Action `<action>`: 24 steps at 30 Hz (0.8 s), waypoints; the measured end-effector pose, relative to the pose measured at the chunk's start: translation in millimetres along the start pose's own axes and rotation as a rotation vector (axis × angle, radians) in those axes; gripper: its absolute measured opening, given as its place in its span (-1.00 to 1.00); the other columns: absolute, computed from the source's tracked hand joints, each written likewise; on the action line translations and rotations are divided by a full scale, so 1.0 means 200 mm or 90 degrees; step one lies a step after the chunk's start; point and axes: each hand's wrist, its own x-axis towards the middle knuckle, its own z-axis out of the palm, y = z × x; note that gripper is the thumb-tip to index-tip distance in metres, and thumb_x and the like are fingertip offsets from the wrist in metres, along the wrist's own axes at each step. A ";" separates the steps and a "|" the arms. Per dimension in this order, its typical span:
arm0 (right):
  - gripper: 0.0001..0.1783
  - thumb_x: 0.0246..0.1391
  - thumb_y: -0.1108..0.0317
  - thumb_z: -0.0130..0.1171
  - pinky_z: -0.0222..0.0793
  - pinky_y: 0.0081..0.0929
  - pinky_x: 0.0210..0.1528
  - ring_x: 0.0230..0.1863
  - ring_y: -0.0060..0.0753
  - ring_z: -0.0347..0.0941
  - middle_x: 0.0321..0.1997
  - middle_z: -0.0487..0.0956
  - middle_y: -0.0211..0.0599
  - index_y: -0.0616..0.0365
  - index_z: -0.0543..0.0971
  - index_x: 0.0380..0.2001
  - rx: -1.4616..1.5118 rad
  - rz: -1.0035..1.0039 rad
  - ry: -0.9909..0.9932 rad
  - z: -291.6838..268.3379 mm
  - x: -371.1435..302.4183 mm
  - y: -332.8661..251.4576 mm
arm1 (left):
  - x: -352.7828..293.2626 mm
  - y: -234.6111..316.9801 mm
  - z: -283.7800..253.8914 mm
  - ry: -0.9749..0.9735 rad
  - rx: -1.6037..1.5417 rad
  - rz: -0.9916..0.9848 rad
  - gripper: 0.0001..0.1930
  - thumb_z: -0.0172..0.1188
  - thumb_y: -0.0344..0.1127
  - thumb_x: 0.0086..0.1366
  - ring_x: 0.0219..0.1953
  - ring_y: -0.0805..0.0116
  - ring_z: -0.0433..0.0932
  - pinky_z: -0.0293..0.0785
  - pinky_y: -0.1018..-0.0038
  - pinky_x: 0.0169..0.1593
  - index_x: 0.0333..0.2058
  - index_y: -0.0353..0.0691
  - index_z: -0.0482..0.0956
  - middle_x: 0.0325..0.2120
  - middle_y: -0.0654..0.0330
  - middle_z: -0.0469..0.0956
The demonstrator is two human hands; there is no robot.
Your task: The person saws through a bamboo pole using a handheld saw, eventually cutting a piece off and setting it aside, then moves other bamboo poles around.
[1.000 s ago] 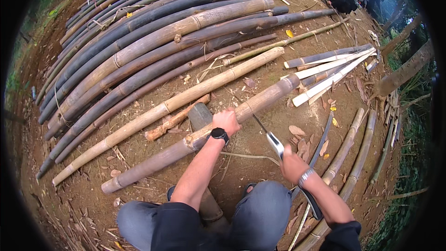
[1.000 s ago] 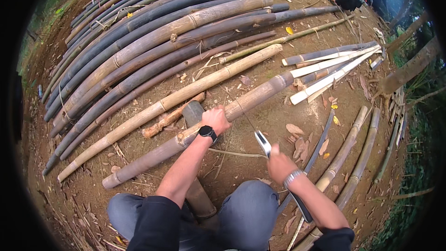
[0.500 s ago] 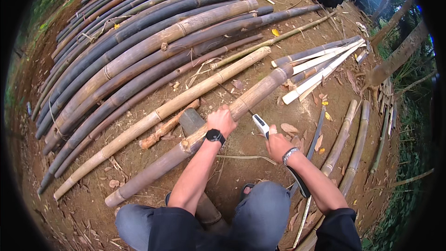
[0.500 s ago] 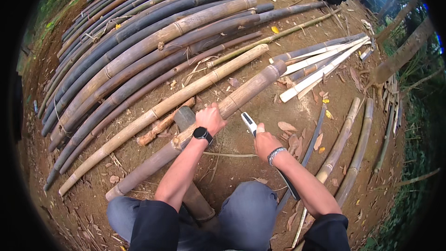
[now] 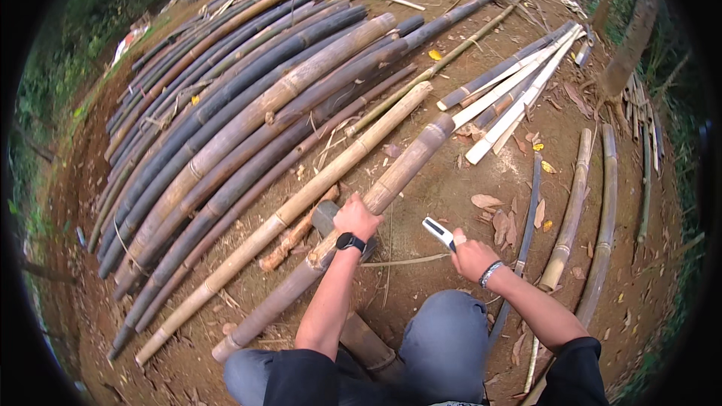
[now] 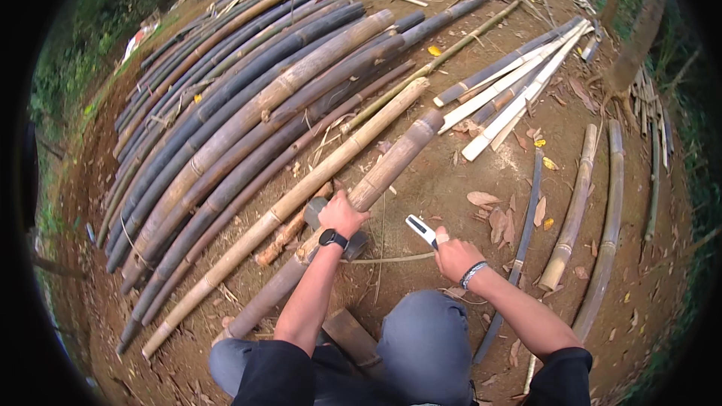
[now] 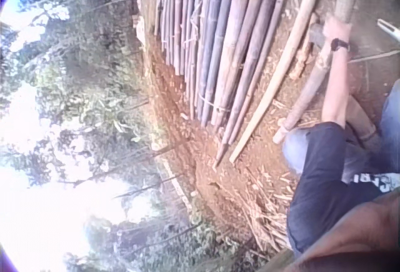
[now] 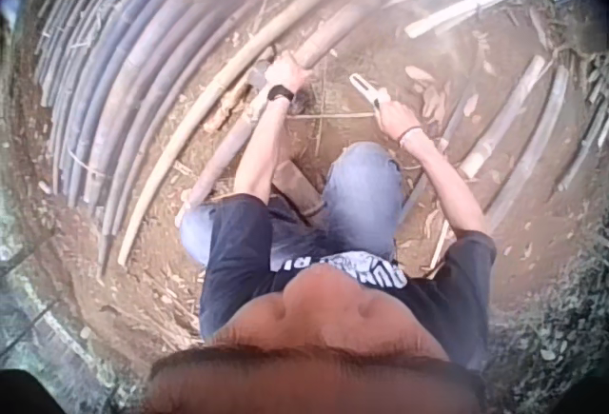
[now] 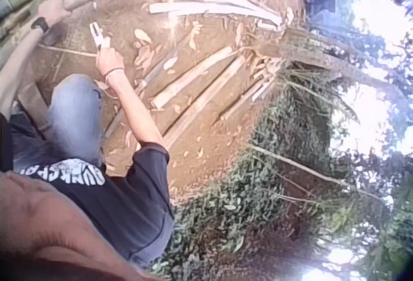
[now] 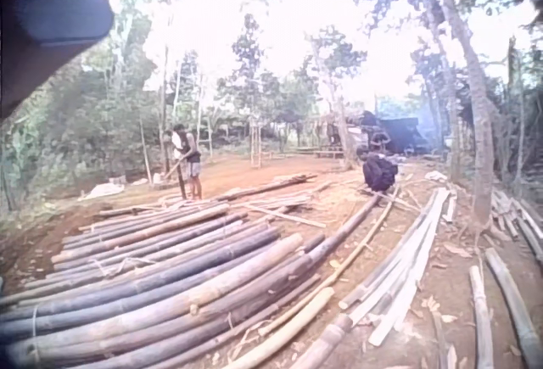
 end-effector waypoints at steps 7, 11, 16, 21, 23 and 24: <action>-0.65 0.21 0.29 0.04 0.48 0.15 -0.42 -0.46 0.30 0.56 -0.50 0.58 0.18 0.25 0.24 -0.06 0.068 -0.020 0.083 0.28 -0.07 0.14 | 0.03 -0.11 0.08 -0.119 0.002 0.013 -0.27 0.49 0.11 -0.25 -0.15 -0.05 0.64 0.55 0.19 -0.01 -0.16 -0.35 0.63 -0.20 -0.13 0.65; -0.64 0.21 0.28 0.05 0.50 0.11 -0.45 -0.45 0.26 0.57 -0.41 0.57 0.15 0.22 0.24 -0.03 0.090 -0.085 0.146 0.28 -0.08 0.18 | 0.11 -0.11 -0.09 -0.216 -0.005 0.039 -0.17 0.53 0.14 -0.29 -0.11 0.00 0.64 0.53 0.23 0.04 -0.08 -0.36 0.62 -0.14 -0.14 0.64; -0.55 0.23 0.22 0.08 0.53 0.04 -0.46 -0.43 0.23 0.59 -0.34 0.56 0.14 0.22 0.23 0.06 0.149 -0.150 0.170 0.06 -0.12 0.06 | 0.11 -0.07 -0.48 -0.289 -0.191 -0.003 -0.31 0.55 -0.01 -0.21 -0.26 0.31 0.65 0.53 0.40 -0.09 -0.12 -0.36 0.65 -0.28 0.05 0.68; -0.46 0.26 0.17 0.07 0.53 0.07 -0.37 -0.36 0.24 0.59 -0.25 0.56 0.18 0.28 0.21 0.14 0.207 -0.265 0.096 -0.22 -0.03 -0.04 | 0.02 -0.15 -0.78 -0.197 -0.346 -0.055 -0.49 0.52 -0.28 -0.10 -0.28 0.42 0.60 0.53 0.42 -0.12 -0.14 -0.37 0.62 -0.28 0.17 0.65; -0.47 0.27 0.17 0.06 0.53 0.05 -0.32 -0.33 0.24 0.60 -0.22 0.56 0.20 0.31 0.23 0.13 0.203 -0.311 0.059 -0.33 0.03 -0.12 | -0.02 -0.21 -0.91 -0.135 -0.376 -0.068 -0.54 0.50 -0.32 -0.08 -0.30 0.45 0.58 0.52 0.45 -0.14 -0.17 -0.34 0.61 -0.30 0.20 0.64; -0.48 0.28 0.18 0.05 0.53 0.05 -0.32 -0.33 0.23 0.59 -0.22 0.56 0.20 0.31 0.24 0.13 0.208 -0.336 0.075 -0.37 0.05 -0.18 | -0.05 -0.25 -0.97 -0.100 -0.399 -0.064 -0.56 0.49 -0.34 -0.07 -0.30 0.46 0.58 0.52 0.45 -0.14 -0.18 -0.34 0.61 -0.31 0.21 0.63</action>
